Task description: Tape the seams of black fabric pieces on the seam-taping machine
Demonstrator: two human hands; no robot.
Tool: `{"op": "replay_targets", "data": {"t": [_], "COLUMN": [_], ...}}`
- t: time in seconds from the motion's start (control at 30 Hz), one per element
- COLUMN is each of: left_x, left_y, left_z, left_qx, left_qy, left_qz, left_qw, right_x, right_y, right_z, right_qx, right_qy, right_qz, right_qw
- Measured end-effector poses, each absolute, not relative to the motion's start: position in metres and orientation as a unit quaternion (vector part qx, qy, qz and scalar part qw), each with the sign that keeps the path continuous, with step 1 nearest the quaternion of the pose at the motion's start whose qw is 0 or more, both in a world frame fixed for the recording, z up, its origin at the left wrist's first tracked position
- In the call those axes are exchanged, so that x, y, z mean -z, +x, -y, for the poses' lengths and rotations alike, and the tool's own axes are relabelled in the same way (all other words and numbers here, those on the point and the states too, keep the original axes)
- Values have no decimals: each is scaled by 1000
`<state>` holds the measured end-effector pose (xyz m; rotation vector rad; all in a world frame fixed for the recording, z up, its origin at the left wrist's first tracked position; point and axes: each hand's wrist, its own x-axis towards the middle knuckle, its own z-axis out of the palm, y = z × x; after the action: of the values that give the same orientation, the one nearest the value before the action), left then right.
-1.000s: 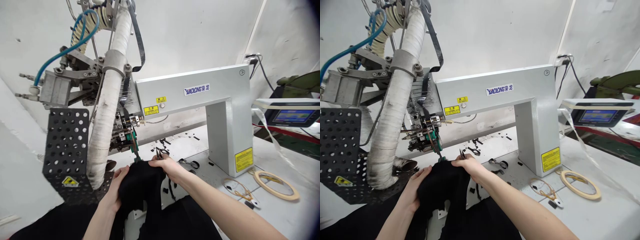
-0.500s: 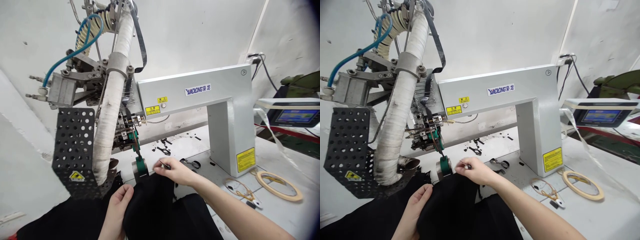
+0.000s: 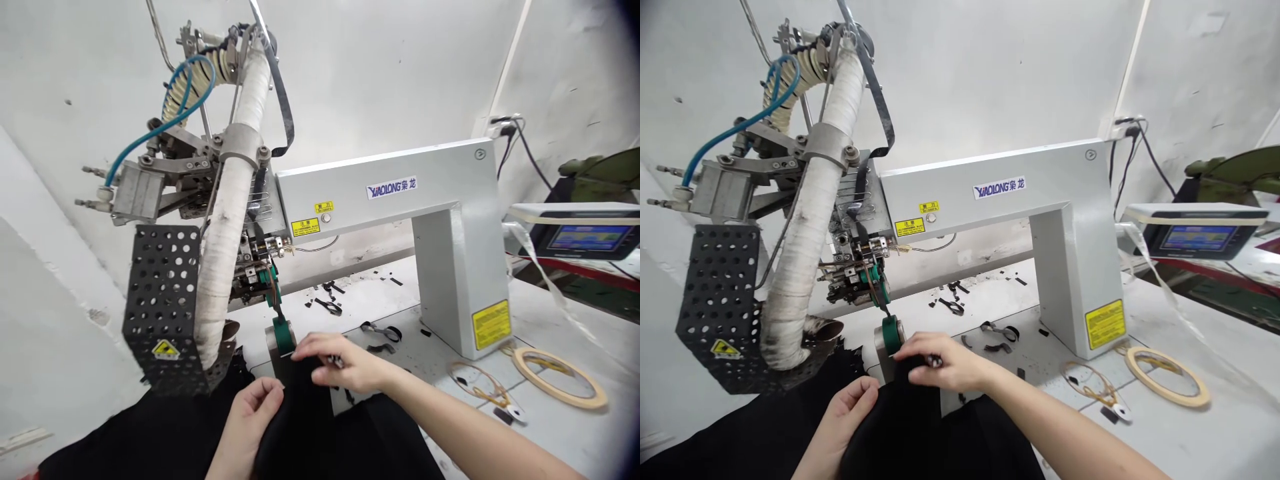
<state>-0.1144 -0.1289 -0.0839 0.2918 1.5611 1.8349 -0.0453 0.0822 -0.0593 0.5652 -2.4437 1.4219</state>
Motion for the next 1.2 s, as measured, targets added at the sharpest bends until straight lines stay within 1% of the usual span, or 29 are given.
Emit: {"op": "replay_targets", "data": {"t": [0.07,0.1,0.2,0.33,0.37,0.4,0.43,0.53,0.6,0.67,0.77,0.9,1.2], "left_x": [80,78,77,79,80,81,81,84,88,91,95,97,97], "left_y": [-111,-109,-106,-102,-101,-101,-100,-100,-101,-101,-101,-100,-99], "left_z": [127,127,127,131,132,133,134,135,135,135,136,139,140], "left_qx": [-701,-697,-681,-654,-647,-641,-635,-623,-619,-617,-611,-605,-611], "left_qy": [136,147,174,203,208,213,214,217,224,231,239,240,227], "left_qz": [-601,-603,-613,-622,-626,-630,-636,-645,-641,-638,-645,-653,-650], "left_qw": [358,359,362,380,382,383,383,386,394,397,392,388,391], "right_x": [63,65,68,67,67,67,67,65,57,45,26,10,4], "right_y": [-33,-30,-25,-23,-22,-22,-23,-31,-41,-54,-73,-88,-89], "right_z": [-82,-82,-85,-83,-81,-80,-78,-79,-83,-87,-93,-97,-94], "right_qx": [-493,-491,-504,-539,-534,-522,-500,-397,-330,-281,-230,-192,-192], "right_qy": [189,172,139,141,132,113,83,-4,2,40,70,48,46], "right_qz": [848,854,853,829,833,845,862,909,924,932,944,956,955], "right_qw": [47,29,17,-49,-53,-41,-9,126,194,226,226,217,221]}}
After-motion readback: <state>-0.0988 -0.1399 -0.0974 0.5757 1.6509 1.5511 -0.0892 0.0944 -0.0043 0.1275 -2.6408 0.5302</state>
